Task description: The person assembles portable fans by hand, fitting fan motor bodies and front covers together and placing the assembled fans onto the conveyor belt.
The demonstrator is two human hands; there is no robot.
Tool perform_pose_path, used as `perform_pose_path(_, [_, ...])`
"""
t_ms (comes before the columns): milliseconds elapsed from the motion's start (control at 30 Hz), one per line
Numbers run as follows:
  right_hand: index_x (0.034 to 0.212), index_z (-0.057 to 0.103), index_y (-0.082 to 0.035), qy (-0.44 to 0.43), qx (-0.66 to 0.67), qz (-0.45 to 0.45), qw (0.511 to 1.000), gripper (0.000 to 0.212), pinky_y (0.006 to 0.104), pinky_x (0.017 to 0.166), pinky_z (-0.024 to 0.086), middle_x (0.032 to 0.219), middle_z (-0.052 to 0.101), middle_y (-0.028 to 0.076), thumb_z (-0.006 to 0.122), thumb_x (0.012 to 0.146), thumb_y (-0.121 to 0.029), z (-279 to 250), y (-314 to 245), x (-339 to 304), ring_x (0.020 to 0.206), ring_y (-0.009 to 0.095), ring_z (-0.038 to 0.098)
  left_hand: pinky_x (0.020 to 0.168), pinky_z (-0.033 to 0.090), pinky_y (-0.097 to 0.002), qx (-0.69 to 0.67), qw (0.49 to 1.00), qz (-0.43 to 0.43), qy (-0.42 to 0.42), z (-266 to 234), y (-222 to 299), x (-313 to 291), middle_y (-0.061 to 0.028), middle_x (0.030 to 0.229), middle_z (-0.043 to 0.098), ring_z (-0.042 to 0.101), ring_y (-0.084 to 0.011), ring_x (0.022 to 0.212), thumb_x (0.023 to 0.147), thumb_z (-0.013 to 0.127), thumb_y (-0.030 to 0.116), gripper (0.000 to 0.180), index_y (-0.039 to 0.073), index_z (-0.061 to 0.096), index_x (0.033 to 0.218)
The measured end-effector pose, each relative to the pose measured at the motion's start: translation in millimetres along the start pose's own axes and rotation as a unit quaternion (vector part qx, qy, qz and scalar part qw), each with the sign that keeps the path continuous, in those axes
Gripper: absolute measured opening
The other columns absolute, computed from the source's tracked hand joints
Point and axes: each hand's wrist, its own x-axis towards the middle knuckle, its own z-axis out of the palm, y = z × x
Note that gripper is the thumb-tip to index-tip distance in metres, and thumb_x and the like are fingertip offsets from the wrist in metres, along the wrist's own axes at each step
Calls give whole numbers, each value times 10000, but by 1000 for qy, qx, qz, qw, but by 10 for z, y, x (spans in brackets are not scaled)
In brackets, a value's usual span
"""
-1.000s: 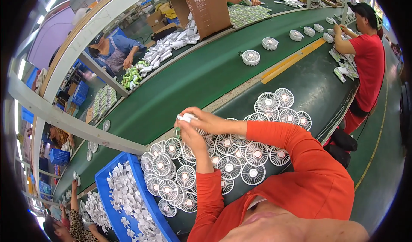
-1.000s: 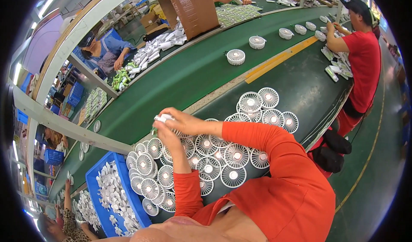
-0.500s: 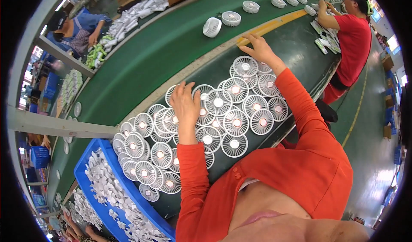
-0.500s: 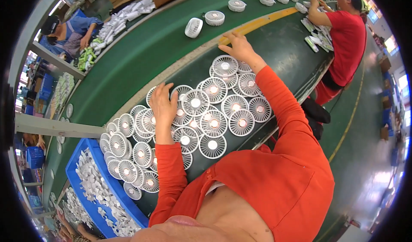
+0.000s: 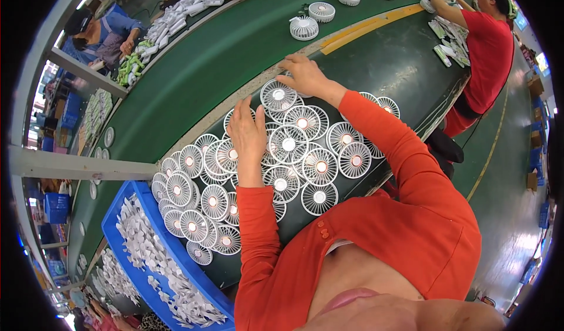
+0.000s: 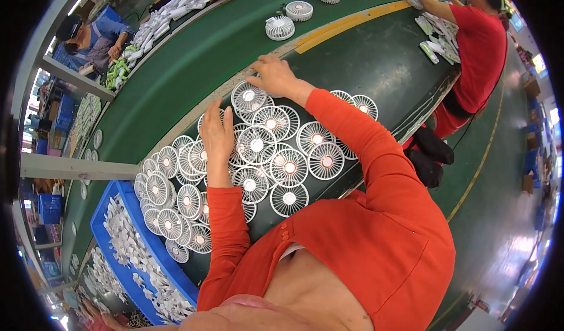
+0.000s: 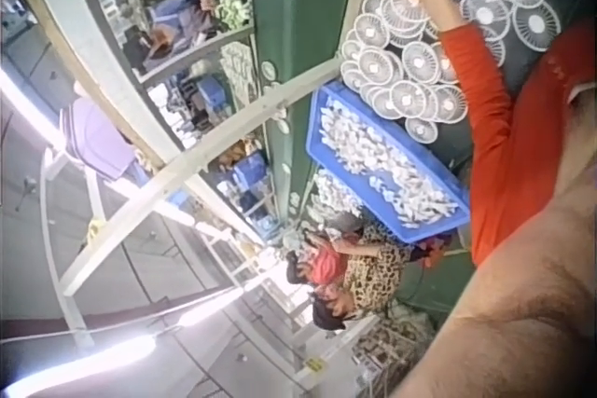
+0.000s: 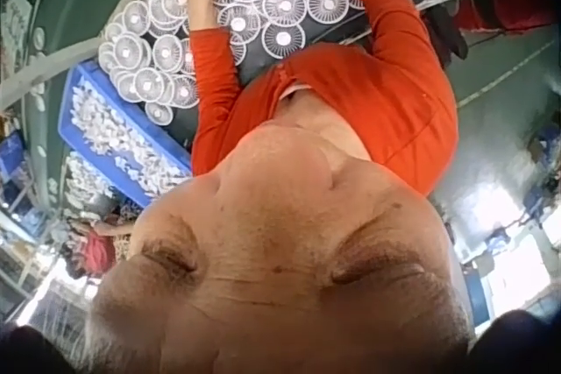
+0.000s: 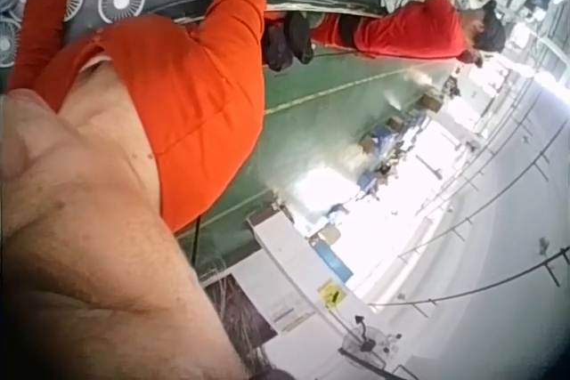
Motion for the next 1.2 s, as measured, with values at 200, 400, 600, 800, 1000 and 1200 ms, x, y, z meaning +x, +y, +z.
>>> perform_pose_path(200, [1004, 690, -34, 1, 108, -62, 992, 313, 425, 851, 493, 1020, 674, 155, 624, 866, -307, -109, 147, 198, 973, 347, 622, 1004, 357, -484, 9, 1000, 15, -24, 7, -68, 19, -176, 1294, 543, 518, -354, 1169, 921, 589, 286, 385, 77, 583, 1244])
perform_pose_path(400, [1171, 612, -43, -63, 105, -14, 992, 340, 386, 880, 494, 1203, 614, 172, 638, 859, -175, -858, 328, -318, 1077, 336, 600, 1093, 236, -527, 26, 997, 53, -59, -68, 29, -25, -159, 1414, 446, 368, -352, 1342, 820, 701, 375, 564, 119, 554, 1301])
perform_pose_path(600, [1193, 604, -71, -22, 47, 60, 997, 360, 397, 928, 471, 1312, 556, 155, 650, 853, -179, -1251, 391, -1111, 1190, 349, 528, 978, 400, -445, 1, 994, 103, -40, -52, 53, -7, -170, 1249, 594, 573, -346, 1119, 801, 717, 217, 384, 74, 628, 1146])
perform_pose_path(800, [1183, 613, -54, 39, 33, 87, 995, 356, 404, 1001, 416, 1296, 566, 157, 662, 840, -135, -1467, 323, -1586, 1203, 341, 515, 700, 469, -419, -69, 995, 24, 62, -37, -104, 38, -190, 827, 636, 609, -361, 760, 925, 583, 196, 198, -1, 597, 942])
perform_pose_path(1000, [1318, 523, -97, 61, 4, 147, 987, 595, 444, 1052, 362, 1388, 454, 217, 732, 787, -267, -1492, 310, -2157, 1262, 393, 442, 629, 477, -319, -196, 970, -143, 35, -213, -141, 99, -99, 759, 652, 609, -184, 663, 934, 583, 206, 272, 8, 590, 1120])
perform_pose_path(1200, [1353, 495, -135, 73, -58, 119, 989, 647, 480, 1092, 301, 1427, 413, 193, 730, 787, -343, -1072, 289, -2177, 1344, 402, 343, 1000, 363, -465, -42, 995, 30, 88, -214, -23, 111, -220, 1235, 554, 493, -364, 1176, 900, 597, 191, 319, -13, 598, 1145])
